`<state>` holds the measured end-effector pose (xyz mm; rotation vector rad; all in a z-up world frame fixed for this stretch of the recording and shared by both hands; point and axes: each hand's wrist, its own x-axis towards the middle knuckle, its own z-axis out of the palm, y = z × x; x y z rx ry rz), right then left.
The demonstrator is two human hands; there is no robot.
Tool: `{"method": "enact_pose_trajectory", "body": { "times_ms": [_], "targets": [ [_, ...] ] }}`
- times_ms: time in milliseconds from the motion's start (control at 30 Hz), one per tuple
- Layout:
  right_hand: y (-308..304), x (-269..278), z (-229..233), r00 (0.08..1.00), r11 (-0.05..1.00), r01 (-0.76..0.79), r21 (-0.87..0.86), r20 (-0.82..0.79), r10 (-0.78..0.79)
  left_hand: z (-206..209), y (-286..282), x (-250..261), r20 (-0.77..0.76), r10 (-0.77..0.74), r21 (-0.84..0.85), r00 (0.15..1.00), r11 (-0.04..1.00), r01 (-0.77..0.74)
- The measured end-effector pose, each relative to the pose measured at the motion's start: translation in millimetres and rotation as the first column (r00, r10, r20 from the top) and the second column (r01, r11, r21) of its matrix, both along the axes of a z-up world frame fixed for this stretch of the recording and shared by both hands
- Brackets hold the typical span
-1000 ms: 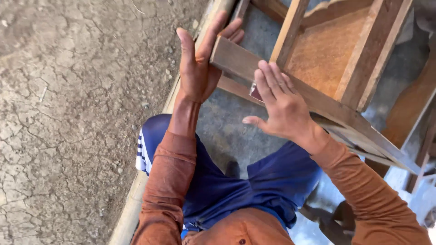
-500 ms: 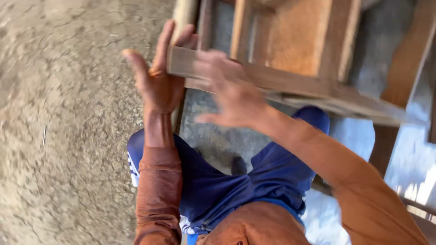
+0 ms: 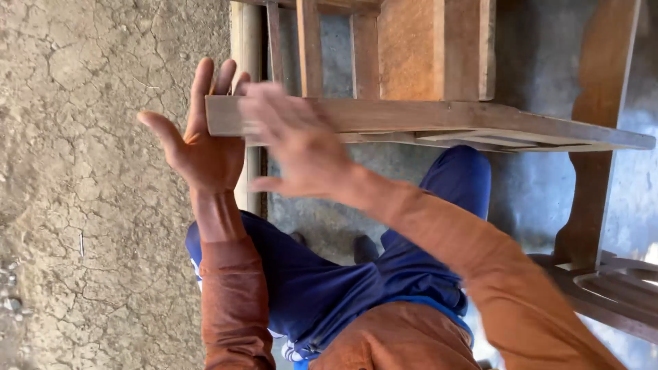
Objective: Sanding a wooden chair frame using sandpaper
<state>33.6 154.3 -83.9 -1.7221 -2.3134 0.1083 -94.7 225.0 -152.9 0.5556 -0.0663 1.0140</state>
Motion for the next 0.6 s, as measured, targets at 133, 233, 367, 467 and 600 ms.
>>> {"method": "enact_pose_trajectory", "body": {
  "times_ms": [133,233,367,467,600],
  "targets": [
    [-27,35,7,0.947,0.987,0.044,-0.156,0.32,0.008,3,-2,2,-0.101,0.045,0.026,0.994,0.999,-0.042],
    [-87,95,32,0.966,0.969,0.242,0.055,0.079,-0.246,6,1,2,-0.111,0.051,-0.017,0.992,0.998,-0.054],
    [-67,60,19,0.883,0.886,0.457,0.08,0.078,-0.463,10,-1,-1,-0.21,0.096,0.018,0.973,0.995,-0.095],
    [-47,36,1,0.95,0.95,0.299,0.09,0.063,-0.305,16,0,6,-0.198,0.084,0.007,0.977,0.996,-0.084],
    [-100,101,43,0.823,0.854,0.521,0.003,0.264,-0.503,5,3,3,-0.176,0.053,-0.021,0.983,0.998,-0.057]
  ]
}}
